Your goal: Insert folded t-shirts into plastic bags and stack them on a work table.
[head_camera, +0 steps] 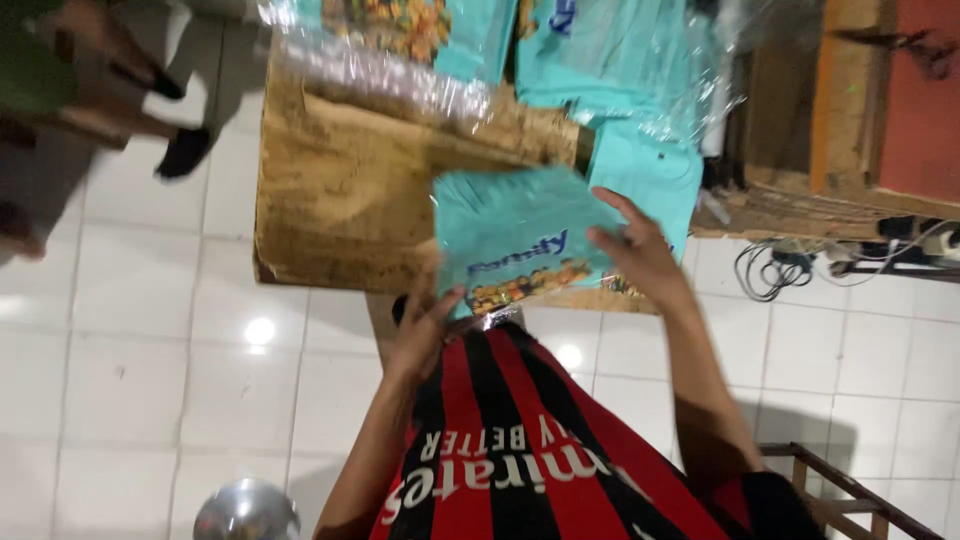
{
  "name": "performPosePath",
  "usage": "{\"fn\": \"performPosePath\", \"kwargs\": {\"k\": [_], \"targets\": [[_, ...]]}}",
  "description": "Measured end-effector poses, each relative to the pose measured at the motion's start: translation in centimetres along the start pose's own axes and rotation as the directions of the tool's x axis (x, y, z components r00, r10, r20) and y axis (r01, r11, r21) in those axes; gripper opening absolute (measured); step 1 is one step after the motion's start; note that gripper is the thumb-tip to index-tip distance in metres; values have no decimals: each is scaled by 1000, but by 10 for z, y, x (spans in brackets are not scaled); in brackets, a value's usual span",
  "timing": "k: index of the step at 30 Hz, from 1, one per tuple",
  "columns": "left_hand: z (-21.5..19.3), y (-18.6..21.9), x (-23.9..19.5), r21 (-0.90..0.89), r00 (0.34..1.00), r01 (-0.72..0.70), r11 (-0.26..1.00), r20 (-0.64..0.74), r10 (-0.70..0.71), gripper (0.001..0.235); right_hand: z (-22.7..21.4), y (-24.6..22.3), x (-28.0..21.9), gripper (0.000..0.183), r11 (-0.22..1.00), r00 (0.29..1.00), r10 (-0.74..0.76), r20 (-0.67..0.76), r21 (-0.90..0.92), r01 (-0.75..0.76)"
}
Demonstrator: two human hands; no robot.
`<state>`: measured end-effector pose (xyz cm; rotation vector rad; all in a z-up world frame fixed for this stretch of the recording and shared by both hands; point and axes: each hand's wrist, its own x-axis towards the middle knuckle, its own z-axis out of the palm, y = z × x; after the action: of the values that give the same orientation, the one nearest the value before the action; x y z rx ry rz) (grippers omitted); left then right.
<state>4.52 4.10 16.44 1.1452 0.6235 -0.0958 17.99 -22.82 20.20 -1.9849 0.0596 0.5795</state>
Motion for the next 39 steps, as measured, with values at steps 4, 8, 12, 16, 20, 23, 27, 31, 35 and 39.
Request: {"fn": "performPosePath", "kwargs": {"k": [4,8,12,16,20,23,27,31,35,39], "targets": [[-15,-10,4,-257,866,400,880,421,-271,66,-5,-122,2,38,965,992,-109,56,-233,119],[-52,-68,47,-413,729,645,643,584,-356,72,39,-181,42,53,976,969,-141,202,-135,170],[-120,-94,61,-554,630,777,301,701,-336,101,83,-170,31,84,956,975,-130,179,-239,171],[-167,-84,26,-308,762,647,698,283,-582,69,98,-49,17,56,971,989,-139,56,-188,147],[-149,-26,13,321,925,344,883,47,-377,56,119,188,35,77,761,926,182,-332,-549,-346],[-168,-87,91,623,735,-650,435,373,566,37,162,206,22,68,938,860,24,-510,-286,-195],[-108,-37,103,650,500,-758,-62,639,584,33,183,225,60,53,978,785,-73,-615,110,177],[-99,-47,95,719,691,-679,149,558,460,32,158,237,101,72,966,789,-109,-605,123,228],[-119,-58,124,634,674,-728,262,590,445,27,163,189,40,69,934,674,-98,-732,166,316],[-97,3,164,657,538,-754,8,610,582,28,213,189,11,46,-387,972,152,-181,894,227]]}}
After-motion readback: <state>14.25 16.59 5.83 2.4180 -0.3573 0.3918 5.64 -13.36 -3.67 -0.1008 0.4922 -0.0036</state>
